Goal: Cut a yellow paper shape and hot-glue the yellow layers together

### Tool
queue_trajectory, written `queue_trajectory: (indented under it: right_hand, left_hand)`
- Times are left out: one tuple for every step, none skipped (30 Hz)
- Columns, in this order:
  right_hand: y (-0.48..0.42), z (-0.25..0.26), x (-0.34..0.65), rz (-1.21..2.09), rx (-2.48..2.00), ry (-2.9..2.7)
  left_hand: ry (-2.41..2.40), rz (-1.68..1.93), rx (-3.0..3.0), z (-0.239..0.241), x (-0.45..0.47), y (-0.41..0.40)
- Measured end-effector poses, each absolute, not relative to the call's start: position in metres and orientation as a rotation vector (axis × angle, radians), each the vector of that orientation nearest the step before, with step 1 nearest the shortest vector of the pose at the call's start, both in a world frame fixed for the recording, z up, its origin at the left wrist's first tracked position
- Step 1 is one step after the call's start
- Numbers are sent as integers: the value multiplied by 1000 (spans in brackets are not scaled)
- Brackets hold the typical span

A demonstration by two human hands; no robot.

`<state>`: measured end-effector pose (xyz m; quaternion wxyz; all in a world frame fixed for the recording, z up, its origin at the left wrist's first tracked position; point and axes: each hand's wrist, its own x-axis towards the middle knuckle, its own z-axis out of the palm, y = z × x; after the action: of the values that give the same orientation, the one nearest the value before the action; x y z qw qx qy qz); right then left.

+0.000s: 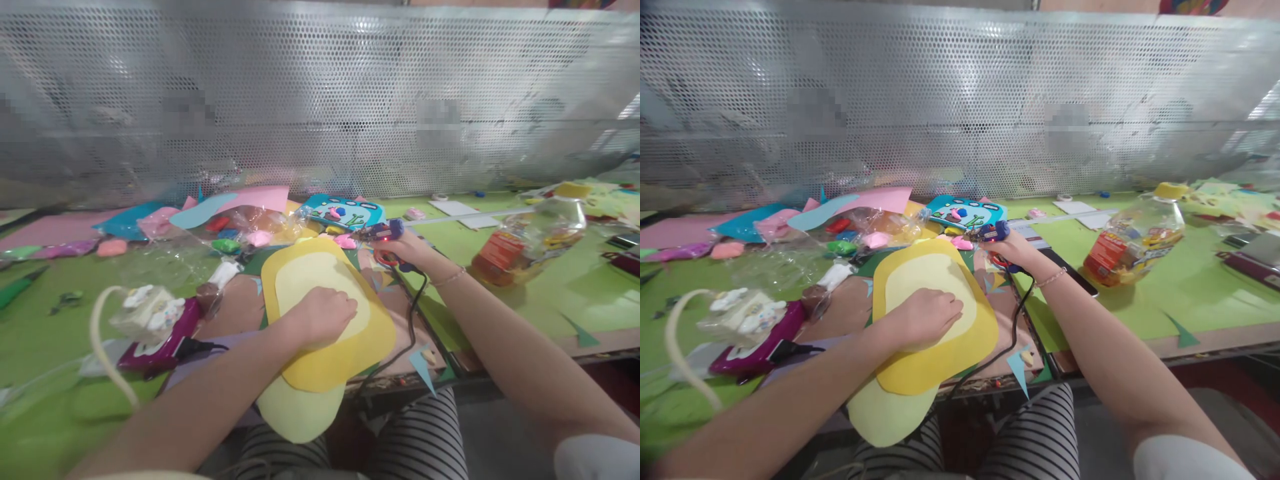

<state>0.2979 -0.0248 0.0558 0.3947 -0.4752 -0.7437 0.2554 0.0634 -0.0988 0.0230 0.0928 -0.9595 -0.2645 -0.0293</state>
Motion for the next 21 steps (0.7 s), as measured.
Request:
queue_trajectory:
  right_hand:
    - [-25, 55, 298, 642, -1202, -1888]
    - [-25, 55, 298, 638, -1192, -1891]
    - [-26, 56, 297, 636, -1179, -1892]
    - [-26, 56, 297, 633, -1168, -1891]
    - [-27, 57, 296, 630, -1164, -1889]
    - [-28, 58, 295, 627, -1167, -1887]
    - [-29, 59, 295, 623, -1174, -1885]
    - [-29, 60, 295, 620, -1182, -1885]
    - [-30, 60, 295, 617, -1189, -1885]
    - [-30, 60, 295, 615, -1193, -1886]
    - [-30, 60, 295, 614, -1195, -1888]
    - [-30, 60, 296, 613, -1196, -1889]
    - [-29, 59, 296, 616, -1200, -1891]
    - [-29, 58, 296, 620, -1207, -1891]
    - [-28, 57, 297, 626, -1214, -1890]
    - [-28, 56, 297, 634, -1217, -1890]
    - [-27, 56, 298, 639, -1213, -1889]
    - [-26, 55, 298, 642, -1201, -1890]
    - [-25, 55, 298, 641, -1179, -1891]
    - [-24, 54, 298, 637, -1153, -1894]
    - [-24, 54, 298, 633, -1128, -1899]
  left_hand:
    - [-779, -81, -2850, 22, 64, -98]
    - [-777, -75, -2852, 21, 64, -97]
    - [-778, -66, -2852, 20, 64, -95]
    - [-789, -54, -2846, 19, 64, -93]
    - [-816, -42, -2834, 19, 64, -91]
    - [-856, -31, -2815, 18, 63, -89]
    - [-908, -20, -2792, 18, 62, -86]
    - [-967, -10, -2768, 18, 60, -83]
    - [-1030, -8, -2744, 18, 58, -79]
    - [-1092, -16, -2722, 19, 56, -76]
    - [-1148, -34, -2703, 20, 54, -73]
    - [-1196, -62, -2684, 21, 52, -71]
    - [-1230, -97, -2667, 22, 51, -69]
    - [-1245, -129, -2659, 23, 50, -68]
    - [-1244, -153, -2666, 24, 50, -68]
    - [-1231, -168, -2691, 24, 50, -69]
    - [-1211, -179, -2731, 24, 51, -71]
    - [-1188, -187, -2783, 23, 52, -73]
    - [-1161, -185, -2843, 22, 54, -76]
    - [-1142, -174, -2899, 21, 55, -78]
    - [-1135, -147, -2948, 21, 55, -81]
